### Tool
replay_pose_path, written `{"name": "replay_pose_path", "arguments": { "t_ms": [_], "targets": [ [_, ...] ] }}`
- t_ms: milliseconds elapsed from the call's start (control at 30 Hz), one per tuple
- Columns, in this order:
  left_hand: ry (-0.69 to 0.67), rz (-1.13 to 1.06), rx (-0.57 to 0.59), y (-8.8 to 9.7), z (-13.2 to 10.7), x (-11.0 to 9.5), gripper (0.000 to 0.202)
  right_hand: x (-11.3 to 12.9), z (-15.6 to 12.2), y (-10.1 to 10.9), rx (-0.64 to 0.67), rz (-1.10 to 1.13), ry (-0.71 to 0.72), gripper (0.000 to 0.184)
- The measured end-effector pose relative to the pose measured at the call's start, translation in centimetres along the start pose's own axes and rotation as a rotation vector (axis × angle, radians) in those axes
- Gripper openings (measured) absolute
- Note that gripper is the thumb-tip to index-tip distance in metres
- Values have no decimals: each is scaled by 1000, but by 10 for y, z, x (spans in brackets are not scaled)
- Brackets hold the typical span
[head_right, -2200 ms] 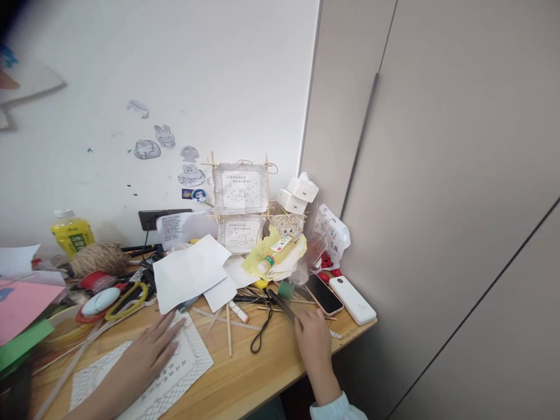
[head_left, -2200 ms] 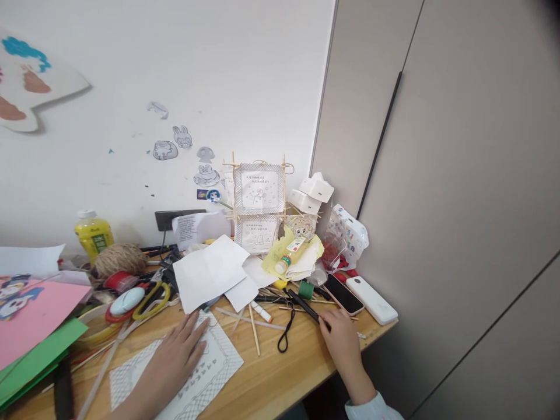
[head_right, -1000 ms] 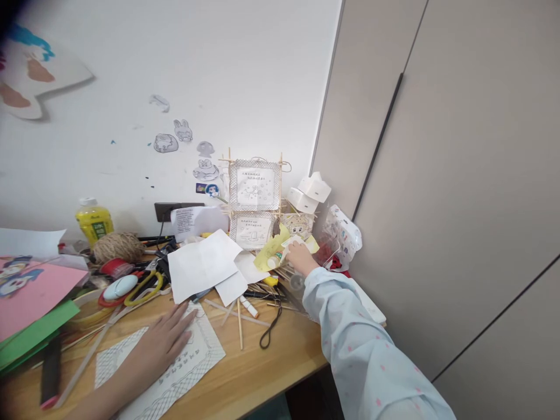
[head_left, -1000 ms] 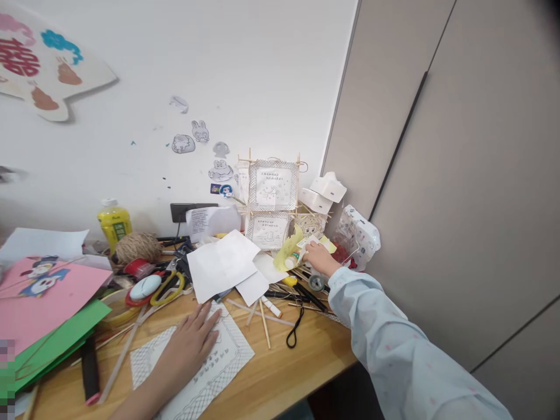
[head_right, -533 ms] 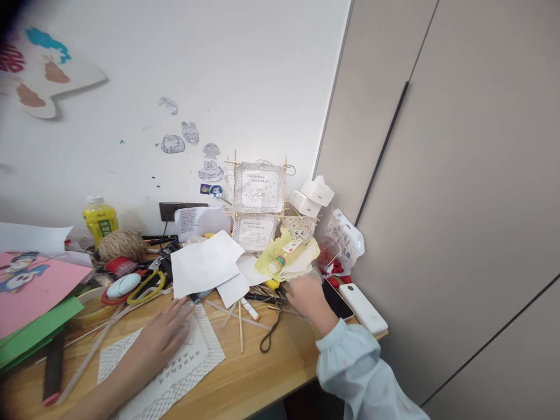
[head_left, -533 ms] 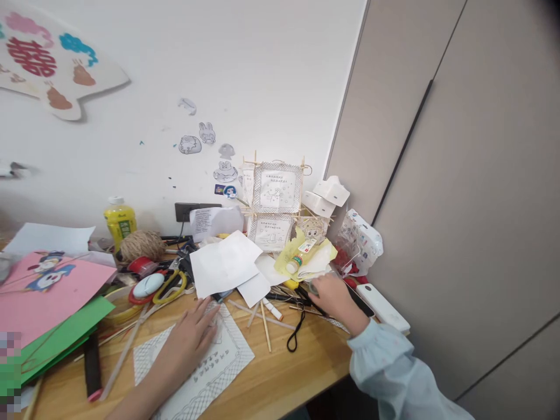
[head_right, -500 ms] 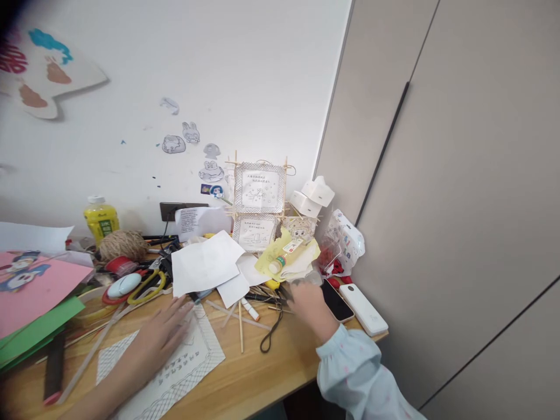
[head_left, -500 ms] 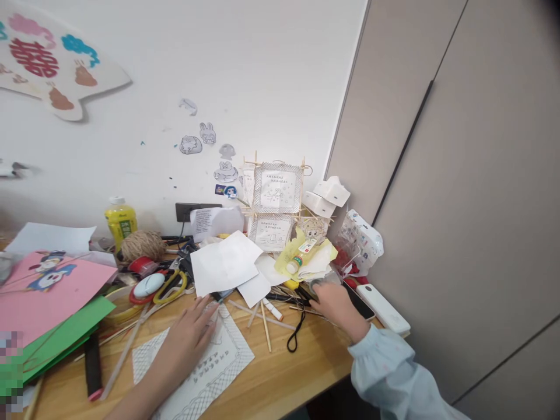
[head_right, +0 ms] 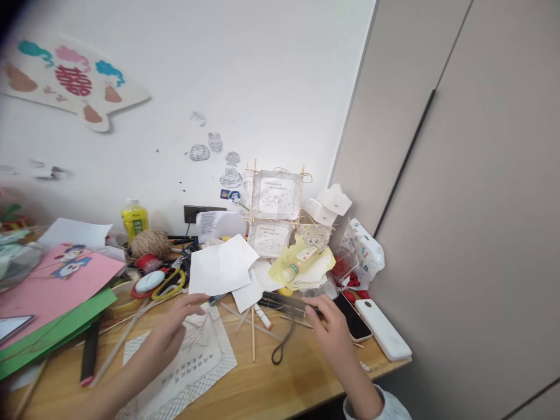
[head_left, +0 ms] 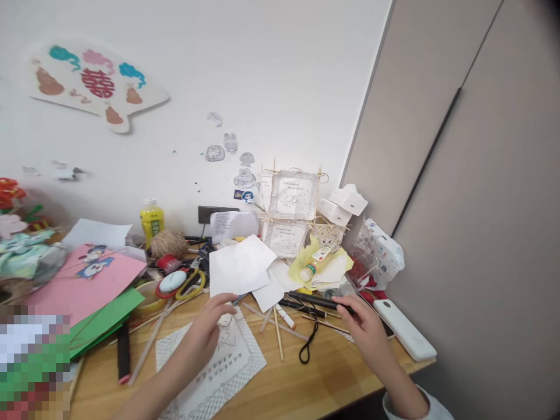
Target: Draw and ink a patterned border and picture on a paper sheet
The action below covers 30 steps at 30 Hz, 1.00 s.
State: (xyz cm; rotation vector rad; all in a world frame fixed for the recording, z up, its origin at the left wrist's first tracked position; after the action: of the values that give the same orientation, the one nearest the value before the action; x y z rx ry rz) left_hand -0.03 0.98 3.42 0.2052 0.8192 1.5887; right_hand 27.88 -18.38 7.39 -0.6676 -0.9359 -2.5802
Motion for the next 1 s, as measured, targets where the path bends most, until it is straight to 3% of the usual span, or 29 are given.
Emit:
{"name": "replay_pose_path", "arguments": {
  "t_ms": [133,233,367,567,633,833,1000],
  "targets": [
    [90,-51,68,11,11,-51,38,46,-1,-11,60,208,210,18],
    [59,-108,81,14,9,-68,37,65,-3,-17,66,267,299,21],
    [-52,-102,-62,20,-1,-71,23,67,-7,-25,54,393,261,22],
    [-204,-111,-185,31,0,-78,13,59,-17,-48,30,736,-91,37],
    [-242,-101,-202,33,3,-81,15,60,-18,-55,69,808,-168,33],
    [-238,-45,-220,39,6,-84,11,73,-12,-59,77,906,-106,14],
    [-246,124,-127,35,1,-93,31,80,-16,-63,115,912,-35,19]
  ]
}}
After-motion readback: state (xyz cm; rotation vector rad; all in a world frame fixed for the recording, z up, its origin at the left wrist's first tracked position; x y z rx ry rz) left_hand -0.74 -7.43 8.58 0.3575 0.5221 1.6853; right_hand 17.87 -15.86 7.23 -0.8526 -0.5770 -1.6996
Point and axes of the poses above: each hand's wrist, its own z-axis towards the middle knuckle, its own y-axis out of the back of the hand, x = y × z, the point moved 2 cm from there along z, towards the middle knuckle, and after that the axes turned 1 degree about y, right-handed, at the moved point
